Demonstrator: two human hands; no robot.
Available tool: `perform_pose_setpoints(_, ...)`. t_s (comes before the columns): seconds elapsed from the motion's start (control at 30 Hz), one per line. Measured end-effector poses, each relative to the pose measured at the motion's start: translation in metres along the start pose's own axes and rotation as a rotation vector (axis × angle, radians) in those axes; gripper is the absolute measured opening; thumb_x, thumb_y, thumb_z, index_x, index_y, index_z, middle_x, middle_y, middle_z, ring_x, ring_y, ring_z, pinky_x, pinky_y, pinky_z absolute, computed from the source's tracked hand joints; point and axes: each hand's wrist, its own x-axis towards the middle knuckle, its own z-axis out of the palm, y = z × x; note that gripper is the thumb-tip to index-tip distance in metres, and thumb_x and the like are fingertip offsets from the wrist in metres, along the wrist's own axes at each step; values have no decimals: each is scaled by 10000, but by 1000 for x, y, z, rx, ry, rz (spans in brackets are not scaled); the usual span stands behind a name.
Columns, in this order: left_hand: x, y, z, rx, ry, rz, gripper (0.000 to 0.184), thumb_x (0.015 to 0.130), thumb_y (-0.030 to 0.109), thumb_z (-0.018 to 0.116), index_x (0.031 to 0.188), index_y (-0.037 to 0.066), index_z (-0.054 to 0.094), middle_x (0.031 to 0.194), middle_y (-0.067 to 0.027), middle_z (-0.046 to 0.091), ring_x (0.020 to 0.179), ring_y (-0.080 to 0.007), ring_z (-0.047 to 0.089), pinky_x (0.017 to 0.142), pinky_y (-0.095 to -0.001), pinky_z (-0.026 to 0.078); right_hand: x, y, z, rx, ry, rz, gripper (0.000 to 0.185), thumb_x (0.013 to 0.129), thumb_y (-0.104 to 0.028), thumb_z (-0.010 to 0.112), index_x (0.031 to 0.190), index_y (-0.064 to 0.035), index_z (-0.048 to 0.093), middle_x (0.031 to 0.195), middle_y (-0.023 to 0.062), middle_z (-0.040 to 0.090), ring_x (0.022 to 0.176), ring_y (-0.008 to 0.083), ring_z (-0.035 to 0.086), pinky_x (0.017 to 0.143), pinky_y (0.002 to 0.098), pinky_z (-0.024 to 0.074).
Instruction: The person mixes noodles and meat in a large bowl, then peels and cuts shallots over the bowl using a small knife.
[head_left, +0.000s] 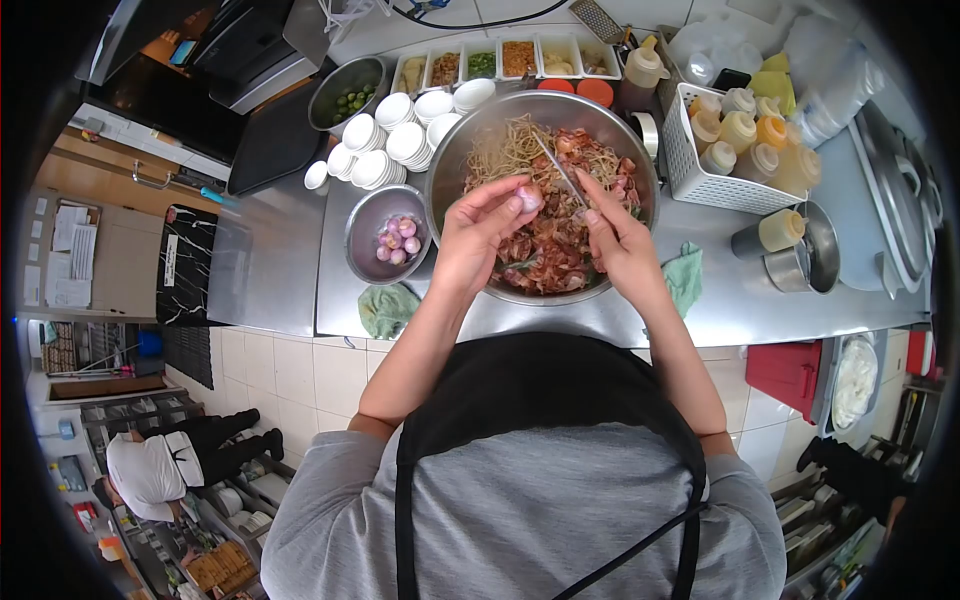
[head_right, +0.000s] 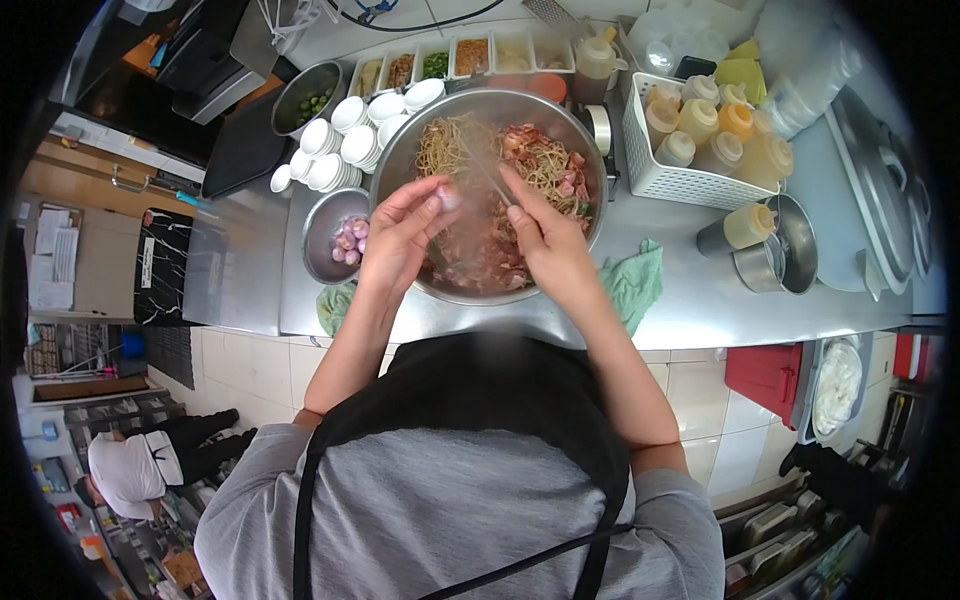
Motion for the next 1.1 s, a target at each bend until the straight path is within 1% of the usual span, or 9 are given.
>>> perform_pose_setpoints(0.07, 0, -1, -1, 33, -6, 16, 258, 792, 13, 539, 1048, -13, 519, 982, -82, 570, 922, -154, 546, 827, -302, 443, -4, -6, 4, -30, -28, -47, 362, 864, -112, 443, 1225, -86, 427, 856, 55, 577, 647, 81, 498, 619, 207, 415)
perform_pose_setpoints(0.13, 0, -1, -1, 67, -12, 32, 260, 784, -4, 543, 1042, -19, 519, 983, -82, 570, 917, -152, 545, 826, -291, 440, -9, -16, 12, 116, -177, -16, 403, 887, -120, 399, 1286, -113, 350, 616, -43, 390, 506, 34, 356, 472, 172, 329)
perform_pose_setpoints(0.3, -1, -3, 5, 78, 59, 135, 261, 745, -60, 568, 1000, -33, 522, 954, -94, 578, 896, -152, 552, 809, -262, 435, -9, -13, 18, 82, -222, -67, 404, 892, -139, 396, 1292, -118, 339, 606, -41, 380, 500, 37, 351, 464, 176, 320)
perform_pose_setpoints(0.37, -1, -4, 5, 78, 53, 144, 266, 748, -56, 565, 1009, -35, 518, 970, -97, 572, 903, -152, 548, 812, -264, 434, -11, -16, 16, 175, -233, 12, 389, 899, -158, 390, 1285, -118, 352, 603, -45, 375, 500, 34, 345, 450, 171, 309)
perform_pose_setpoints(0.6, -4, 8, 11, -118, -24, 13, 264, 798, 20, 523, 1057, -25, 505, 1011, -102, 550, 918, -163, 541, 858, -296, 421, -7, -18, 5, 147, -120, 107, 350, 880, -127, 418, 1228, -99, 435, 627, -29, 413, 533, 43, 367, 497, 181, 332)
perform_pose_setpoints(0.8, -1, -4, 3, -15, -30, 44, 304, 828, 81, 505, 1109, -33, 476, 1045, -106, 542, 954, -170, 530, 872, -320, 417, -10, -20, 8, 219, -119, 63, 342, 886, -129, 409, 1225, -95, 437, 660, -31, 428, 549, 42, 374, 509, 179, 344)
perform_pose_setpoints(0.9, 0, 0, -2, -134, -49, -29, 307, 826, 78, 508, 1111, -31, 474, 1053, -113, 540, 959, -172, 526, 878, -325, 413, -5, -14, -2, 162, -61, 80, 344, 883, -137, 416, 1224, -95, 438, 657, -20, 432, 547, 51, 380, 514, 186, 354)
perform_pose_setpoints(1.0, -1, 6, -1, -152, -53, -67, 295, 825, 71, 507, 1103, -21, 478, 1055, -116, 536, 954, -171, 527, 880, -327, 413, -2, -6, -8, -137, 33, -33, 352, 875, -142, 434, 1222, -86, 436, 670, -1, 456, 554, 61, 408, 523, 197, 370)
perform_pose_setpoints(1.1, -1, 6, 1, -147, -40, -65, 288, 823, 62, 504, 1097, -21, 480, 1070, -119, 527, 967, -173, 523, 881, -329, 413, -6, -12, -6, -57, -46, 112, 369, 867, -142, 448, 1228, -75, 423, 688, 20, 479, 579, 63, 441, 536, 205, 385)
